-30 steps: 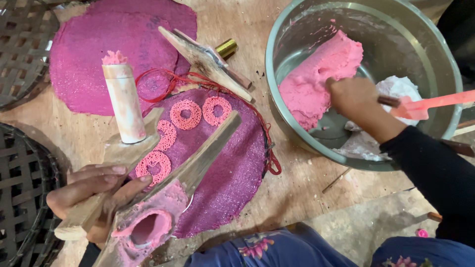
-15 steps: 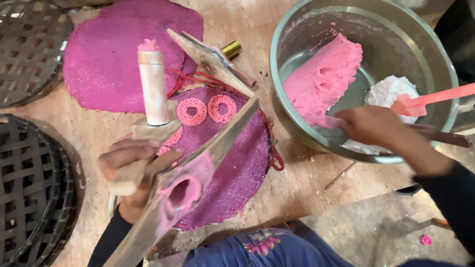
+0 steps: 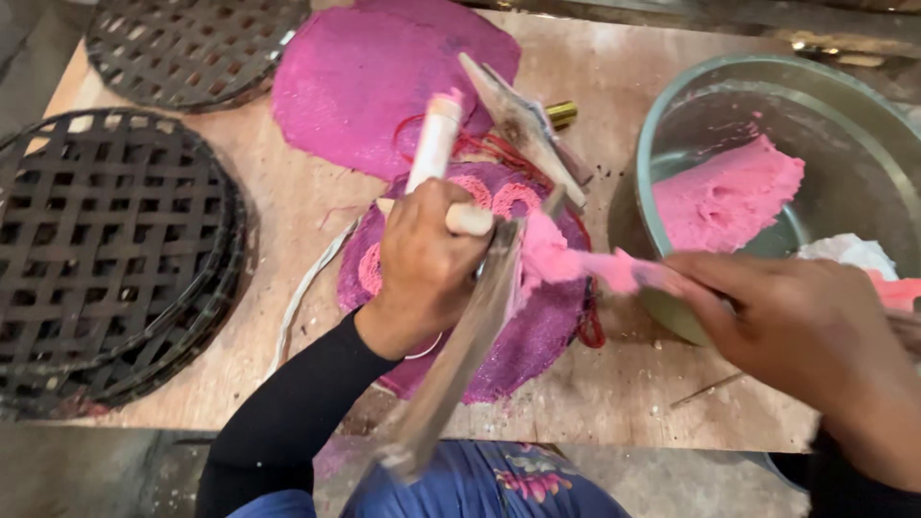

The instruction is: The person shapes pink pulp into decorative circular patterns on mesh frames and uses wooden tools and ring molds to apply and smooth the material.

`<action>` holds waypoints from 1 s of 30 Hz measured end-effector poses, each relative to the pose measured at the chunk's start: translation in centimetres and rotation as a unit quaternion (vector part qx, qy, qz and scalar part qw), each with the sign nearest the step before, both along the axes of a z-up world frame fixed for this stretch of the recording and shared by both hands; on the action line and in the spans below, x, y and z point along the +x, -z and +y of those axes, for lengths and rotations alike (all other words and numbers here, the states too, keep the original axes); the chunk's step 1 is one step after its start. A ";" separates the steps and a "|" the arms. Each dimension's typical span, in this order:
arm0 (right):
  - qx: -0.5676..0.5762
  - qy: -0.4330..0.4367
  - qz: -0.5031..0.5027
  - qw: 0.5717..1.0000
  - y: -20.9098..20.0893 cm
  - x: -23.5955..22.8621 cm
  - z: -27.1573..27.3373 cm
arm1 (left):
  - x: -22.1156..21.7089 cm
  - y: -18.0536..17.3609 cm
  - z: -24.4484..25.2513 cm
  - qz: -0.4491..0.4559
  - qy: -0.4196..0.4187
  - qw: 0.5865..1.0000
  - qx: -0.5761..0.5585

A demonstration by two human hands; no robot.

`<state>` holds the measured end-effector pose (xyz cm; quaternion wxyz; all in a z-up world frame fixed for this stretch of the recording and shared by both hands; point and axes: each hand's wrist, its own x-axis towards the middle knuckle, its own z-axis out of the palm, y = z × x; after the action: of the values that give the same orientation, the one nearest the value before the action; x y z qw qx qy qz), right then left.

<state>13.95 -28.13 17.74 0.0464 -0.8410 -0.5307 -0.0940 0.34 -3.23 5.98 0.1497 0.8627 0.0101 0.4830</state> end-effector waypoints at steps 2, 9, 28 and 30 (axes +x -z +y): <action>0.037 -0.066 -0.060 0.995 0.7 -1.9 1.8 | -1.0 -1.1 -0.5 0.019 -0.008 1.000 -0.018; -0.028 -0.150 -0.260 0.953 5.6 -7.1 1.8 | -4.6 -1.4 1.6 0.071 -0.085 0.994 0.024; 0.290 -0.054 0.252 0.922 20.9 -5.8 -0.9 | -3.4 1.6 1.8 -0.048 -0.257 0.850 -0.458; 0.226 0.058 0.329 0.915 22.0 -2.0 -5.2 | -4.2 0.5 2.5 -0.050 -0.212 0.798 -0.561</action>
<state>11.91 -33.36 -4.26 0.4020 -0.8207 -0.4003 0.0676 -3.84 -0.76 5.47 0.5016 0.5785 0.4550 0.4546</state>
